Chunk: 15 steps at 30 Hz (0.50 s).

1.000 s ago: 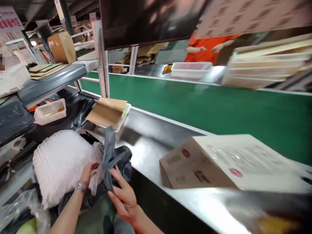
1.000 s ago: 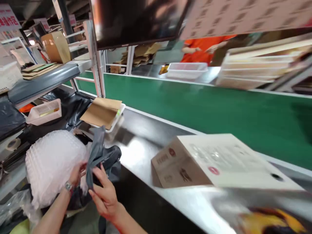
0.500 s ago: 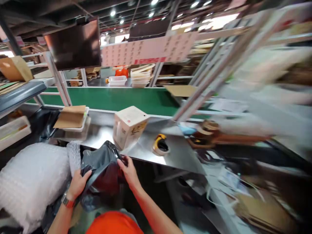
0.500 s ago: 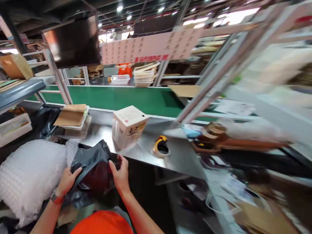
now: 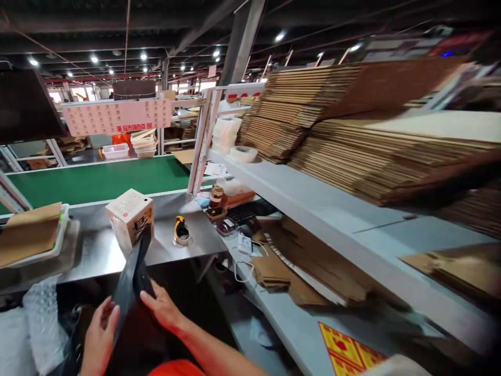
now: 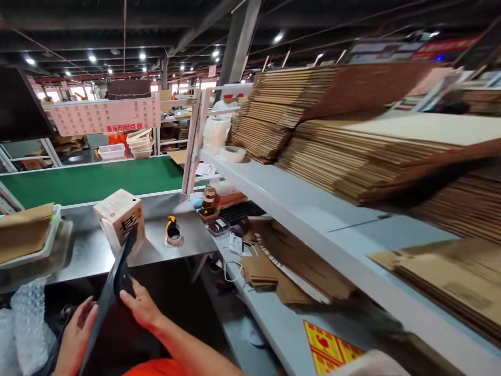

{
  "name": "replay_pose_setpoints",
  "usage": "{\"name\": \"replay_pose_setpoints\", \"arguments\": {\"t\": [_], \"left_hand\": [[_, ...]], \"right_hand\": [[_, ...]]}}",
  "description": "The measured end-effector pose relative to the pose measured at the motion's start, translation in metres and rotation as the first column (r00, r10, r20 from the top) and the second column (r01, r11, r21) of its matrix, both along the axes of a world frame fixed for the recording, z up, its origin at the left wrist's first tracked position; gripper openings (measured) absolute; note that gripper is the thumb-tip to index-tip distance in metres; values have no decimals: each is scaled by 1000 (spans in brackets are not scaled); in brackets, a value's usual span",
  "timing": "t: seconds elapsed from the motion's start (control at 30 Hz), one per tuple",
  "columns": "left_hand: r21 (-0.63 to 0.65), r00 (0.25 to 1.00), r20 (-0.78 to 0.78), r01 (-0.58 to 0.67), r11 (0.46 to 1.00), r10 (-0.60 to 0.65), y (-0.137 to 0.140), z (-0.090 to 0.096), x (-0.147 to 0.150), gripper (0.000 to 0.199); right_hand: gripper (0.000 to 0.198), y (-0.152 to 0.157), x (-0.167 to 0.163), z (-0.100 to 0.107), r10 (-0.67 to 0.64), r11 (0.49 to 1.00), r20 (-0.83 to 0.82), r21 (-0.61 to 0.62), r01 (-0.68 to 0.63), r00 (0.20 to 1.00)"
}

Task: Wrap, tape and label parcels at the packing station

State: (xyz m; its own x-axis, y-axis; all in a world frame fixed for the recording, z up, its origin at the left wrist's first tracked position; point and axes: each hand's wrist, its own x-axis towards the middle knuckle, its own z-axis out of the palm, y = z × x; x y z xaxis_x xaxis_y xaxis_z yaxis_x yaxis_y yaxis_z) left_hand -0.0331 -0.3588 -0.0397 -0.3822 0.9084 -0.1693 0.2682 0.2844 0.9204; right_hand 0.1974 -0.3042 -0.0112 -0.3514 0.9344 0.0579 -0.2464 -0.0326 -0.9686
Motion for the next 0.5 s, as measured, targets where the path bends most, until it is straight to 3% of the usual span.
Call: {"name": "replay_pose_setpoints", "arguments": {"t": [0.07,0.13,0.27,0.37,0.43,0.5], "left_hand": [[-12,975,173,144,989,-140,0,16,38,82],[-20,957,225,194,981,-185,2,27,66,77],[-33,966,220,146,989,-135,6,16,85,71],[-47,913,402,-47,998,62,8,-3,85,64],[-127,763,577,-268,955,291,13,-11,84,46],[-255,575,652,-447,857,494,22,-13,81,24]], "right_hand": [[60,-6,6,-7,132,989,-24,-70,-134,991],[66,-9,12,-15,168,968,-49,-178,-174,985],[73,-5,40,-31,-39,966,25,-255,44,999],[72,1,72,-40,-201,927,66,-310,212,977],[70,5,97,-48,-336,863,47,-383,328,941],[69,11,123,-61,-475,761,23,-490,425,879]]}}
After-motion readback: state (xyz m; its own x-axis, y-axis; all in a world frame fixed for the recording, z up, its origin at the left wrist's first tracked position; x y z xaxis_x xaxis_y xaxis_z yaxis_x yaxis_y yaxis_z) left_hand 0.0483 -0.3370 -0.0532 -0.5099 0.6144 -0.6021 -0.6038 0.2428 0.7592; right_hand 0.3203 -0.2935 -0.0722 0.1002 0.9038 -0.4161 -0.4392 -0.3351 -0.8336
